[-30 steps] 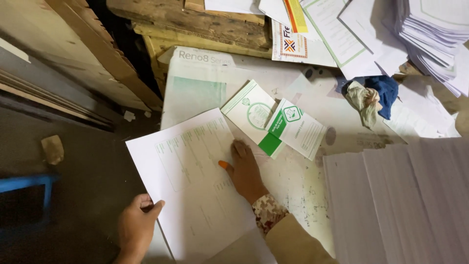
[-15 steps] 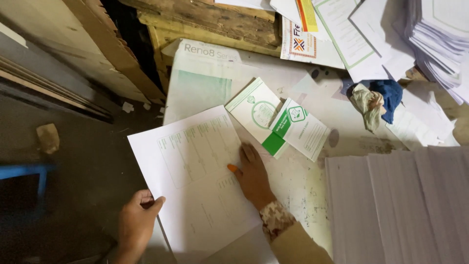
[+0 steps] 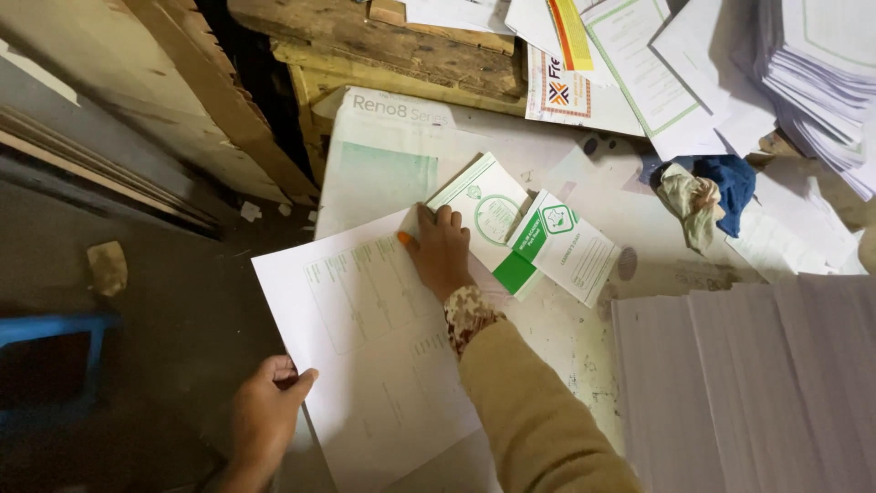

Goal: Picking up stacks of printed paper, aligning them, and feeding them into a machine's feeder tray for processing.

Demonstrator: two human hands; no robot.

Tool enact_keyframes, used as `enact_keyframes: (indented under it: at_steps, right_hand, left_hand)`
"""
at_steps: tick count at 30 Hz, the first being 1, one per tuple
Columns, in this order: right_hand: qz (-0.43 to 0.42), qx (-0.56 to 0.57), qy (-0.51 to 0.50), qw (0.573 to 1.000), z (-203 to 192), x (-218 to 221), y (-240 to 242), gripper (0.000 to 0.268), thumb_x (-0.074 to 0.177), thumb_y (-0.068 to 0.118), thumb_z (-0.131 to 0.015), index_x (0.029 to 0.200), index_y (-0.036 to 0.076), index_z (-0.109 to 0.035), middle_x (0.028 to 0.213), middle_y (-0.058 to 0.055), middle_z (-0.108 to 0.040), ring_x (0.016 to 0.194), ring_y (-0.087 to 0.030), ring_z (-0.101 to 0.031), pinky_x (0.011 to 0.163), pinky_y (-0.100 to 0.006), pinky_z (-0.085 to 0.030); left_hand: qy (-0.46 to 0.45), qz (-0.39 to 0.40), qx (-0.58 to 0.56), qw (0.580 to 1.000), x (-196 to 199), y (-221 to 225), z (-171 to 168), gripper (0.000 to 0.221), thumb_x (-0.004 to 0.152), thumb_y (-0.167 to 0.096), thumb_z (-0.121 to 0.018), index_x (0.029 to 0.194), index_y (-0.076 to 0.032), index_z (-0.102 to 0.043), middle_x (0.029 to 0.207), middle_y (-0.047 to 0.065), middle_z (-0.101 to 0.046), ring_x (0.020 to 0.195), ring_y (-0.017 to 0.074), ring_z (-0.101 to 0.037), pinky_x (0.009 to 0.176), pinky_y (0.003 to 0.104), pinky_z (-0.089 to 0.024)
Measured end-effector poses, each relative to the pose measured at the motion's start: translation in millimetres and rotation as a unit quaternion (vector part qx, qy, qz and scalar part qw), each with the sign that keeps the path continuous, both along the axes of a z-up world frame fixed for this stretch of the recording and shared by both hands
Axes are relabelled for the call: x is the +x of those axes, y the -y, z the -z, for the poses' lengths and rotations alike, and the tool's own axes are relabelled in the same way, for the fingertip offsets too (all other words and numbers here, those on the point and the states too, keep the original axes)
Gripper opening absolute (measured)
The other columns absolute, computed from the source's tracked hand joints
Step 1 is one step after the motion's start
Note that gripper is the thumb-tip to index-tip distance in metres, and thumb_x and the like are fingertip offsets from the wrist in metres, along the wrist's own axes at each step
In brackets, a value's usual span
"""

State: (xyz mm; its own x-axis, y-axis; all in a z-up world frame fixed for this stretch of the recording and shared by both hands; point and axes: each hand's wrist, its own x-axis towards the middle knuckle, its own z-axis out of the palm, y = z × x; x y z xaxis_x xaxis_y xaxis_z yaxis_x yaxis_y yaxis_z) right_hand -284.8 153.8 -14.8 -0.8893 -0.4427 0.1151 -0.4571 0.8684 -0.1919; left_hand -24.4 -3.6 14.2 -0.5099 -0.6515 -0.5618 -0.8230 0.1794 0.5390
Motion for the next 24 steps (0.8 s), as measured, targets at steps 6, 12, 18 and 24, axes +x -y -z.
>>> enact_keyframes:
  at_steps: [6,12,18,24]
  right_hand:
    - [-0.036,-0.001,0.028,0.999,-6.9,8.3,-24.7,0.045,0.091,0.042,-0.054,0.123,0.010,-0.050,0.104,-0.016,-0.049,0.093,-0.035,-0.048,0.068,-0.049,-0.045]
    - [-0.078,0.042,0.058,0.994,-36.9,74.4,-98.6,0.040,0.097,0.038,-0.046,0.120,0.008,-0.057,0.106,-0.021,-0.056,0.094,-0.038,-0.051,0.079,-0.049,-0.044]
    - [-0.057,0.095,0.160,0.981,-57.8,150.9,-172.6,0.037,0.096,0.037,-0.047,0.122,0.012,-0.053,0.106,-0.015,-0.055,0.097,-0.033,-0.049,0.069,-0.047,-0.046]
    - [-0.022,0.105,0.195,0.975,-39.9,201.5,-230.6,0.043,0.095,0.040,-0.047,0.128,0.014,-0.058,0.111,-0.012,-0.053,0.103,-0.031,-0.049,0.067,-0.044,-0.046]
  left_hand:
    - [-0.024,0.005,-0.012,1.000,-1.4,-0.7,-6.1,0.039,0.074,-0.034,-0.075,0.104,-0.010,-0.071,0.097,0.003,-0.075,0.089,0.0199,-0.070,0.080,0.032,-0.048]
    - [-0.029,0.027,-0.002,0.999,0.3,-0.1,-6.5,0.037,0.076,-0.033,-0.073,0.104,-0.009,-0.070,0.097,0.003,-0.075,0.090,0.0205,-0.069,0.079,0.033,-0.049]
    - [-0.045,0.039,-0.022,0.998,0.2,0.0,-12.0,0.042,0.076,-0.033,-0.074,0.109,-0.006,-0.069,0.102,0.007,-0.074,0.096,0.0245,-0.068,0.082,0.036,-0.049]
    - [-0.077,0.057,-0.037,0.995,3.4,4.3,-1.6,0.035,0.078,-0.029,-0.075,0.102,-0.006,-0.068,0.097,0.010,-0.073,0.087,0.0268,-0.068,0.075,0.038,-0.049]
